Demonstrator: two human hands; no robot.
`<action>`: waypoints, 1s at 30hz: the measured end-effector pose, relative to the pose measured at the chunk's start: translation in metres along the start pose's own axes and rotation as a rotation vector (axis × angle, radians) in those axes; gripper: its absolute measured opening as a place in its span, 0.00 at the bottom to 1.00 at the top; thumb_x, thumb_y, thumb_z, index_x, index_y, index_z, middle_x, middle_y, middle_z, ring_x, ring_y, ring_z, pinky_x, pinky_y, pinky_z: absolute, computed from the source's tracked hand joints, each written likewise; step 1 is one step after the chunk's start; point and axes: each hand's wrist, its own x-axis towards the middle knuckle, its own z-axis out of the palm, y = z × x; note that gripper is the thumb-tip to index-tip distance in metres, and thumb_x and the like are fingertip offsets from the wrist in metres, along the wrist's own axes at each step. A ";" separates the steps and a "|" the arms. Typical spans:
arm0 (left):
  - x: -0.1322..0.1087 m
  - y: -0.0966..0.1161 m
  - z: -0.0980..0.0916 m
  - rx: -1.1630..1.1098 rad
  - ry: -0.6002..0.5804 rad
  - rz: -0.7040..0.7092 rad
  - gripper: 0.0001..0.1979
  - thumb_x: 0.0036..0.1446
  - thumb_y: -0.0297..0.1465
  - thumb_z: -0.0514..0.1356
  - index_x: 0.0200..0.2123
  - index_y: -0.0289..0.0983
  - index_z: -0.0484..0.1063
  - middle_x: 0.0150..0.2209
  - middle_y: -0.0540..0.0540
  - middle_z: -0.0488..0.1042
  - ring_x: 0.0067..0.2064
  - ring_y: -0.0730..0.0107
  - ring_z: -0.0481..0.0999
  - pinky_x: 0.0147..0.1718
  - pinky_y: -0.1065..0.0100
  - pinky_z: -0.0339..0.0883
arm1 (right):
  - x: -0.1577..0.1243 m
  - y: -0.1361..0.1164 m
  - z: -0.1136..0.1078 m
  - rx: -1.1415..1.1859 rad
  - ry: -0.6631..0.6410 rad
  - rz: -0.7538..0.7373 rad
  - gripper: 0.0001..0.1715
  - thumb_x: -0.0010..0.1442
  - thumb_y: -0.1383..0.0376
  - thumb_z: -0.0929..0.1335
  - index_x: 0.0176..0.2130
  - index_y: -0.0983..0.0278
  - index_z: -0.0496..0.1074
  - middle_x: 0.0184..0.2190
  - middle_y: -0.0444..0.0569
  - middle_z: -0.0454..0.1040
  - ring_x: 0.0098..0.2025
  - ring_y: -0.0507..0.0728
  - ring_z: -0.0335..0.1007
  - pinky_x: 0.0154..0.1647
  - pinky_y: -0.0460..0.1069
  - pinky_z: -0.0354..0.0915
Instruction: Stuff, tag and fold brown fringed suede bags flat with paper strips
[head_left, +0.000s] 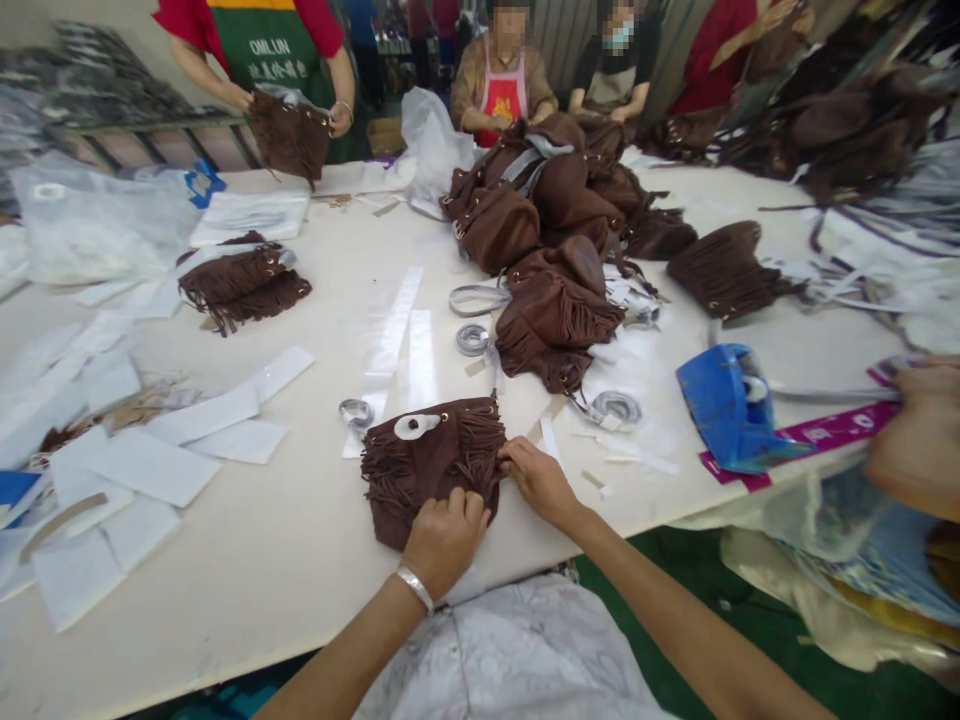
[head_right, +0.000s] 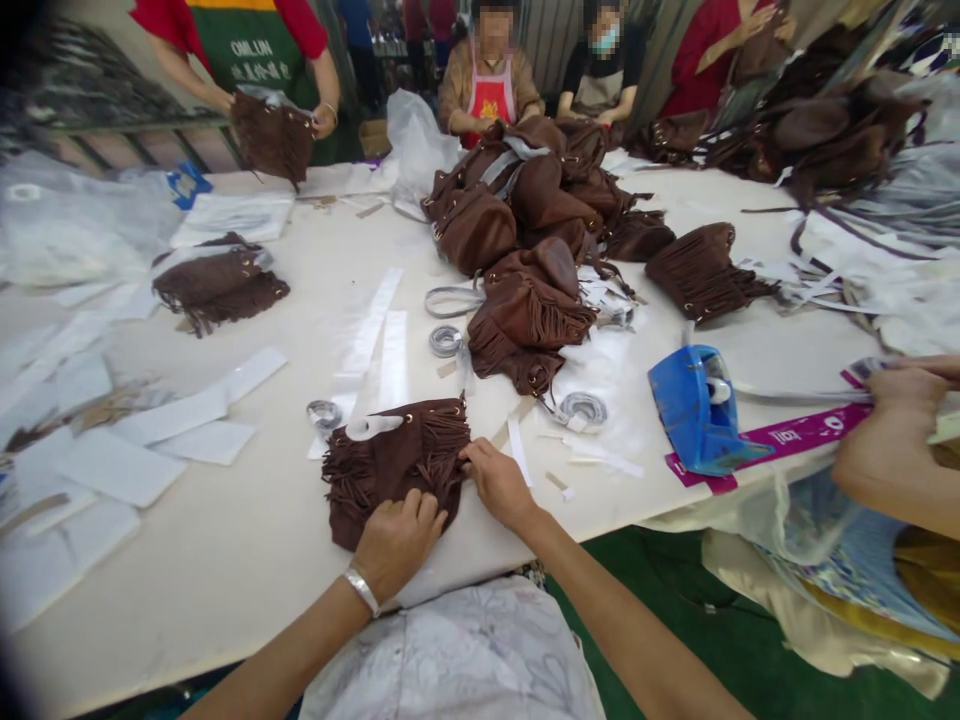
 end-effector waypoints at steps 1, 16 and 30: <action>-0.002 -0.005 0.002 -0.030 0.020 0.047 0.11 0.66 0.35 0.48 0.34 0.37 0.67 0.29 0.45 0.67 0.27 0.65 0.67 0.28 0.63 0.58 | 0.003 0.004 -0.006 0.014 -0.051 -0.042 0.13 0.63 0.74 0.60 0.42 0.61 0.67 0.40 0.48 0.70 0.42 0.54 0.70 0.43 0.48 0.67; -0.020 -0.040 0.019 -0.352 0.137 0.189 0.07 0.65 0.28 0.48 0.44 0.36 0.62 0.37 0.42 0.73 0.39 0.61 0.75 0.39 0.62 0.70 | -0.035 -0.025 -0.009 0.123 0.051 0.055 0.13 0.64 0.65 0.65 0.49 0.60 0.63 0.44 0.51 0.69 0.43 0.57 0.68 0.44 0.51 0.66; -0.017 -0.037 0.018 -0.373 0.146 0.141 0.08 0.64 0.31 0.49 0.45 0.36 0.61 0.36 0.42 0.74 0.36 0.60 0.76 0.34 0.62 0.72 | -0.053 -0.032 0.044 -0.157 0.168 -0.005 0.06 0.61 0.73 0.61 0.35 0.63 0.65 0.30 0.49 0.66 0.36 0.57 0.61 0.38 0.52 0.62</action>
